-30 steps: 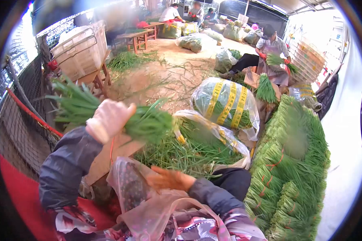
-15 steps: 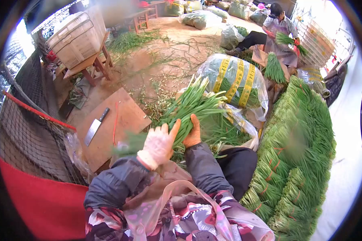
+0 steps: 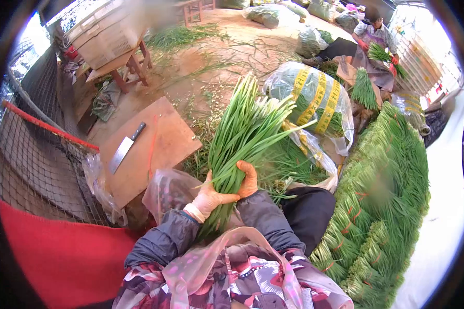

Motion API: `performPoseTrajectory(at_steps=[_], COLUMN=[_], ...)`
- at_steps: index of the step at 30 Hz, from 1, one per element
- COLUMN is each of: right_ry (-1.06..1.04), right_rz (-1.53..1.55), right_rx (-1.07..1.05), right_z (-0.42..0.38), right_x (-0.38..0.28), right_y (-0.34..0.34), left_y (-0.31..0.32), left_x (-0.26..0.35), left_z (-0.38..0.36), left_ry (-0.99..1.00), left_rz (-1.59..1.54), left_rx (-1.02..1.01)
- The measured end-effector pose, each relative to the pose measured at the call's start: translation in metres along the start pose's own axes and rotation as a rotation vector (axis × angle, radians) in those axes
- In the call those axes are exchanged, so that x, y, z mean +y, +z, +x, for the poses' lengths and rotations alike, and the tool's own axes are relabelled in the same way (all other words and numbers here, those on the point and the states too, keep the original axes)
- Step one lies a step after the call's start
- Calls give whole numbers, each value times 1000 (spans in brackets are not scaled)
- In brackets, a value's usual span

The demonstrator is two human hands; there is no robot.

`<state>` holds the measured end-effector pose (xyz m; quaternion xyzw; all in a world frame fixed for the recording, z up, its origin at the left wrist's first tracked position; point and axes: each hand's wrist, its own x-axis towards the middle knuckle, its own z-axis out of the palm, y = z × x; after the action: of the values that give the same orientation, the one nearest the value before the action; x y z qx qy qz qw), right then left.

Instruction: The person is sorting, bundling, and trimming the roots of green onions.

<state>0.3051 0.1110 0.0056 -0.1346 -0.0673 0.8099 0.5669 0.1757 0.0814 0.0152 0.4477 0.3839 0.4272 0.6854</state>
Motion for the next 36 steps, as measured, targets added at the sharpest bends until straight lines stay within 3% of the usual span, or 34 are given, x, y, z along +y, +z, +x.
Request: performPoseTrajectory(at_steps=[4,6,7,8,9,10,12,14,16,17,20,21,23,24,26,30,32,34,36], right_ry=[5,20,-59,84,259,439,535,86,-464,-784,-874,-933,-1034,-1029,-795,-584,-526,-495,59], right_rz=[-56,-457,-711,-1306,-1541,-1770,-1393,-1162,-1449,-1793,-1910,-2029,-2188,-2177,-2111,-1932,-1990,-2004,-1567], right_rx=[-41,26,-58,-104,-170,-242,-180,-182,-129,-211,-518,-520,-568,-579,-546,-320,-332,-299,-157], right_z=[0,-2,-1,-7,-19,-32,-63,-76,-52,-40,2,13,33,38,45,41,40,39,37], right_x=[-5,-18,-22,-44,-58,-71,-96,-112,-105,-98,-68,-53,-30,-23,-11,13,13,10,4], right_y=[-7,-2,-9,-4,1,10,61,89,100,124,128,126,115,105,86,62,54,46,45], left_y=[-5,-9,-21,-34,-40,-52,-74,-86,-89,-90,-100,-98,-109,-115,-120,-144,-149,-144,-144], left_x=[-1,20,25,30,45,42,49,70,89,96,107,118,113,112,118,105,95,105,106], left_z=[-2,-8,-8,-9,-16,-21,-31,-38,-46,-50,-61,-67,-75,-79,-89,-99,-99,-97,-98], left_ry=[-86,-144,-130,-118,-181,-102,-113,-126,-139,-132,-141,-233,-240,-240,-257,-254,-253,-468,-539], left_rz=[-43,-54,-43,-28,-38,24,143,301,368,395,435,421,457,493,510,607,539,387,362], left_rx=[9,-3,-29,-54,-53,-12,-22,-48,-68,-36,-81,-67,-63,-77,-75,-161,-179,-141,-99])
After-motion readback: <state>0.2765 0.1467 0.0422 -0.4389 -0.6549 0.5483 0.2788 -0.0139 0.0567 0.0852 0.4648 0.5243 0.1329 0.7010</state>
